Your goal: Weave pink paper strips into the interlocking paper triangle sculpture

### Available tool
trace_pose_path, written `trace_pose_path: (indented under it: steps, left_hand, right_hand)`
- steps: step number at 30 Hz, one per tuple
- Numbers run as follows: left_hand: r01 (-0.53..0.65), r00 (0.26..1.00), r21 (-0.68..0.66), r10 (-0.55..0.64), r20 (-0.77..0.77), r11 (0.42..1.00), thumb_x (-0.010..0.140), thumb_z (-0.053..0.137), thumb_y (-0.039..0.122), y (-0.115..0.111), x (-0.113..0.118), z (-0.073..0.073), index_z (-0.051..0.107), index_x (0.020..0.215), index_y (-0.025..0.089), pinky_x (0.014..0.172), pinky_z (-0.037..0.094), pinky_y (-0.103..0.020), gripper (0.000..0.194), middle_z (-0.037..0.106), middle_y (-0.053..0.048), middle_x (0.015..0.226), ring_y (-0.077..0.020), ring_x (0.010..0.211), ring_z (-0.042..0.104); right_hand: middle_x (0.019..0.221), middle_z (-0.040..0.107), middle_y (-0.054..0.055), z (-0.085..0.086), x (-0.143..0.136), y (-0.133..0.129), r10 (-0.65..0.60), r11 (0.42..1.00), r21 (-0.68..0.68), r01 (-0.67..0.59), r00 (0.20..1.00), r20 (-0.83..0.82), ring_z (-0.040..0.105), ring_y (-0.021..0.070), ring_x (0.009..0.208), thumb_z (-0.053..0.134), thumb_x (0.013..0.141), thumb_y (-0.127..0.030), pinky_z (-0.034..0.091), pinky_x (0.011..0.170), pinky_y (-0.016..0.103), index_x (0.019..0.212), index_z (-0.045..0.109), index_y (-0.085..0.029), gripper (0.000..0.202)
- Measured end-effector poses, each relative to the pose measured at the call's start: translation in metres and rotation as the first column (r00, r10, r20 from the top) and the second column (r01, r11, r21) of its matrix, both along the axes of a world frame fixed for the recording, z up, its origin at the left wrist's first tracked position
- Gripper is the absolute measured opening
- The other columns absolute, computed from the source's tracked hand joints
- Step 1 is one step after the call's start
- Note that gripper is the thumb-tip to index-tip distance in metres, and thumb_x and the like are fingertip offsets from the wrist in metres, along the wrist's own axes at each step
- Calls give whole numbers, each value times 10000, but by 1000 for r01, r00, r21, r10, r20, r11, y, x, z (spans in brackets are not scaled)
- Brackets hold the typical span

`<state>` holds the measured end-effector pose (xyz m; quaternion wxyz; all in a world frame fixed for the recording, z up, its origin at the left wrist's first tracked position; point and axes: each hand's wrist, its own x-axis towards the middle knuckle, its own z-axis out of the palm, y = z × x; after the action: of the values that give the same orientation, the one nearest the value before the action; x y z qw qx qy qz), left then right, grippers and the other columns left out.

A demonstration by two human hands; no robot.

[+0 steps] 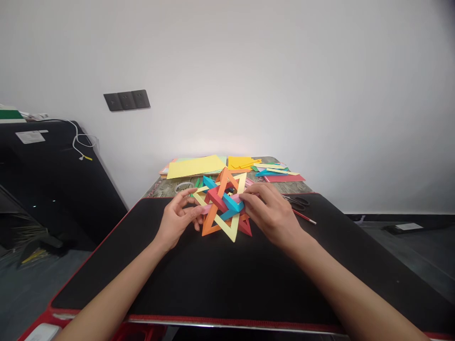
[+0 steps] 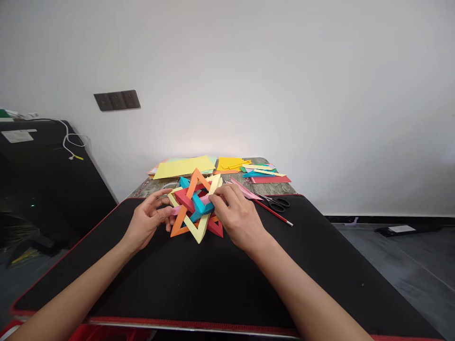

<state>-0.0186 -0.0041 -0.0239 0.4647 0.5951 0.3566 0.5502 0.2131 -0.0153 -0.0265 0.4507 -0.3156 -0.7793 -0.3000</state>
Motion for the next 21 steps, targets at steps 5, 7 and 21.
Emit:
trace_pose_path:
  steps: [5,7,21]
  left_hand:
    - [1,1000,-7,-1,1,1000,705,775,260,1,-1,0,520,1163,167,399,502,-222,533,587,8,813,-108,506,611]
    - [0,1000,-9,0,2,1000,698,779,267,2,-1,-1,521,1164,165,397,503,-222,543,588,10,811,-110,506,613]
    - [-8,1000,0,8,23,1000,704,779,258,5,-4,-5,528,1161,145,404,516,-223,533,594,10,777,-114,509,619]
  right_hand:
    - [877,652,131,0,0,2,16,999,47,-16,1000,16,607,228,845,506,856,-25,530,653,339,948,598,-141,174]
    - [872,651,130,-1,0,4,31,996,82,-32,999,15,609,231,846,522,848,-21,537,656,345,953,595,-137,173]
    - [916,645,119,-4,2,10,172,985,12,-172,981,-90,616,224,873,545,853,-37,559,707,381,980,622,-162,194]
